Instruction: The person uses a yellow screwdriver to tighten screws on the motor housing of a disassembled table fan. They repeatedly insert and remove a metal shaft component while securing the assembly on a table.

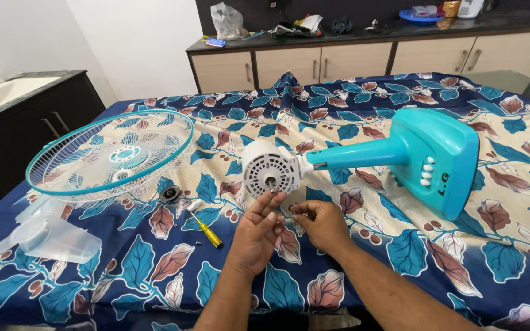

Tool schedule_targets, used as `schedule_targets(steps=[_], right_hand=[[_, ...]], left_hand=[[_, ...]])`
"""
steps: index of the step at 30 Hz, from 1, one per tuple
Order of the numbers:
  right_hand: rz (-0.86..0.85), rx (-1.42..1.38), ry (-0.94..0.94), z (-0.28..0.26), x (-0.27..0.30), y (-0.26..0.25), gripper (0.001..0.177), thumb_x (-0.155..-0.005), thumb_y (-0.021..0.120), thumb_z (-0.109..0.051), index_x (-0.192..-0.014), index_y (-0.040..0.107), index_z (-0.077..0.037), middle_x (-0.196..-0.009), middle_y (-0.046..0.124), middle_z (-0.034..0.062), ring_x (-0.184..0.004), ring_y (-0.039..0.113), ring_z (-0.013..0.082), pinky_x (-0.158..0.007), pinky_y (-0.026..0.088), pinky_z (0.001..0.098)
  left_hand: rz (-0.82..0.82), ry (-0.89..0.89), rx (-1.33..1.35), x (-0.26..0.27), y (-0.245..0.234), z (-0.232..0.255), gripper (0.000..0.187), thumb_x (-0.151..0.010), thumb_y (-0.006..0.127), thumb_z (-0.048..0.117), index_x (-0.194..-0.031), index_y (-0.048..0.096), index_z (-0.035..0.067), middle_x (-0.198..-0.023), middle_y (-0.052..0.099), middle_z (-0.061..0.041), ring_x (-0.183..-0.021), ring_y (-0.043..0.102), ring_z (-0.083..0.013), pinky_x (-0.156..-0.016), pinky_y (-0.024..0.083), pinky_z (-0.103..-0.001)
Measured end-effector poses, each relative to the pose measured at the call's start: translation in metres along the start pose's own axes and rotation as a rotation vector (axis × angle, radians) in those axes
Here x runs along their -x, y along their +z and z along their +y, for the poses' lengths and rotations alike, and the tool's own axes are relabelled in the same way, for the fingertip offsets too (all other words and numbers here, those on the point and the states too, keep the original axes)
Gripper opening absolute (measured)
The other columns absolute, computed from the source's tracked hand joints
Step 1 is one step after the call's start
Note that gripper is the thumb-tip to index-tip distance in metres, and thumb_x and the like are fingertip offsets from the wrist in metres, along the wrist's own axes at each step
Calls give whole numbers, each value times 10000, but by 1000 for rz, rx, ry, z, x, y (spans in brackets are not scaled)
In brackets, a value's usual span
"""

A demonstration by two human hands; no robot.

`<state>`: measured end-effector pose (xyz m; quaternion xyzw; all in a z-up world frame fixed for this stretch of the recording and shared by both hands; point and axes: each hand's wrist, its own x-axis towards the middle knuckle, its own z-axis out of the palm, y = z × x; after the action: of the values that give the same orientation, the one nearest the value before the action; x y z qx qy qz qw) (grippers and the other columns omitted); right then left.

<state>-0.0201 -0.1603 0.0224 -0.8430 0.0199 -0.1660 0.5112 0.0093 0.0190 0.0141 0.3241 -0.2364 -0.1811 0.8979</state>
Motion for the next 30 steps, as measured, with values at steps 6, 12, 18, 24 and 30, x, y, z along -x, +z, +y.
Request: schedule_targets(steps=[6,12,18,24,30], right_hand=[[-23,0,0,-10,-14,10,169,-822,811,-132,-961,800,-37,-829,814,66,-694,728,99,-641,565,270],[113,-93,-23,-26,-20,36,162,-833,707,-77,-964,800,-60,-821,817,72,-688,765,129,-635,581,289],[246,-64,-33,-26,-16,45,113,-878,706,-97,-960,778,-67,-833,792,89,-710,746,148,-651,572,298],[-1,-457,40,-8,-25,41,115,-913,682,-93,-994,714,-18,-906,776,88,-778,739,142,-687,591,291],[-93,-700,-67,18,-34,39,111,-951,676,-85,-1008,684,9,-930,754,94,-860,731,142,-795,599,281]], left_hand=[[-51,-47,-65,2,-14,2,607,-960,606,6,-1549,462,40,-1392,603,-83,-901,594,-102,-784,486,-244],[-53,-50,-40,1,-21,1,552,-994,606,61,-1528,474,10,-1406,639,-87,-848,571,-95,-769,483,-248],[-91,-44,-36,2,-18,5,511,-1005,606,70,-1500,497,7,-1377,663,-105,-854,587,-111,-781,486,-252],[-79,-45,-42,1,-19,2,500,-1004,609,76,-1491,506,22,-1326,686,-78,-840,585,-111,-760,486,-261],[65,-57,-127,-3,-35,-10,478,-976,630,55,-1450,568,56,-1157,713,-27,-813,580,-89,-724,480,-259]])
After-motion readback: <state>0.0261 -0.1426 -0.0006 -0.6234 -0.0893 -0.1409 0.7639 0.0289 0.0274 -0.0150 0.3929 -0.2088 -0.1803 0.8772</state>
